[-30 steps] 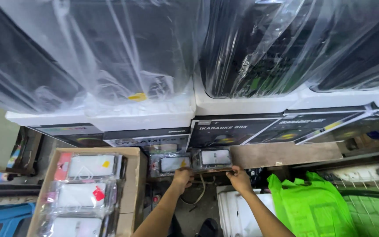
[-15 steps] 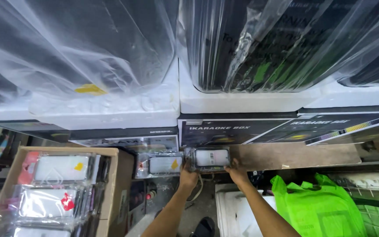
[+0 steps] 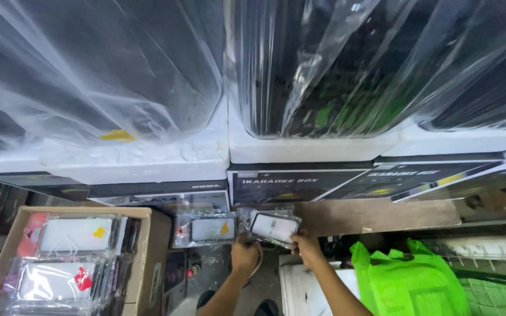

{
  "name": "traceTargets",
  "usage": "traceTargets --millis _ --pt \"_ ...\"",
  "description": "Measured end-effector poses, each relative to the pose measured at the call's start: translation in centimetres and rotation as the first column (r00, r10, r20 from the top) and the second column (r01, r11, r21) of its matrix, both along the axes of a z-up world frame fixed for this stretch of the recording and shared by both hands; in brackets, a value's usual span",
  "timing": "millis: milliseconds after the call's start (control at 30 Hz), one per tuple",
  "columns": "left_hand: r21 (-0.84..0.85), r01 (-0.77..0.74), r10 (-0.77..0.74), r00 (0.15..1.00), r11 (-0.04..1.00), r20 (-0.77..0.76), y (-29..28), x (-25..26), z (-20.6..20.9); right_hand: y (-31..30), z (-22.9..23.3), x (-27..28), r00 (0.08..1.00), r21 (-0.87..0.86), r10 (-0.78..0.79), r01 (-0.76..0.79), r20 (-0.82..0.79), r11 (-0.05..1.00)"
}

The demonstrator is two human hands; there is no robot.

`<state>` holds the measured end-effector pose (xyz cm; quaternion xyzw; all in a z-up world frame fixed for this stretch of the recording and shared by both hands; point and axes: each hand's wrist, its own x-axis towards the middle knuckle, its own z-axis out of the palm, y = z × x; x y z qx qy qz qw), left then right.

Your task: Picking up and inspecting packaged mobile phone screen protectors from a cardboard box in a stockroom.

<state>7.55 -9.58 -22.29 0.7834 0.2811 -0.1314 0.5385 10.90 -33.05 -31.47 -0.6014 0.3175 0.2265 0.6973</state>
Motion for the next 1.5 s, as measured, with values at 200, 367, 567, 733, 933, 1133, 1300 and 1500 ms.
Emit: traceTargets --millis 200,367,567,733,933,1133,1300,1500 --pt "-0.765 -0.246 0.177 0.969 0.596 -0.174 -1.9 -1.8 4.6 3.5 10.6 -3.2 0.981 0.094 -0.161 0.151 0.108 0.984" --pt "-0.679 -0.017 0.022 1.0 0.734 -0.002 -2.1 -3.3 9.5 5.9 13.8 -6.4 0.975 0.173 -0.208 0.192 0.076 0.966" --pt "-0.72 0.224 -0.041 0.964 0.657 0.263 2.4 -5.5 11.8 7.2 22.1 -9.2 0.983 0.277 -0.149 0.114 0.111 0.954" --pt "-0.428 0.417 -0.259 0.888 0.802 0.38 6.3 -5.0 16.3 9.0 26.5 -8.9 0.948 0.199 0.008 -0.075 0.318 0.977" --pt "-0.319 0.292 -0.148 0.901 0.902 0.408 6.8 -4.7 27.1 12.1 31.9 -7.8 0.852 0.196 0.0 -0.121 0.524 0.973" --pt "-0.056 0.303 -0.214 0.78 0.951 0.588 7.8 -4.8 29.7 13.4 33.6 -7.3 0.825 0.145 -0.037 -0.055 0.564 0.988" --pt "-0.249 0.435 -0.246 0.801 0.865 0.547 9.4 -4.3 30.2 12.5 33.7 -6.8 0.842 0.178 0.018 -0.135 0.539 0.975" --pt "-0.388 0.496 -0.29 0.829 0.777 0.478 10.9 -3.6 29.5 12.0 35.1 -6.7 0.817 0.244 0.063 -0.243 0.574 0.939"
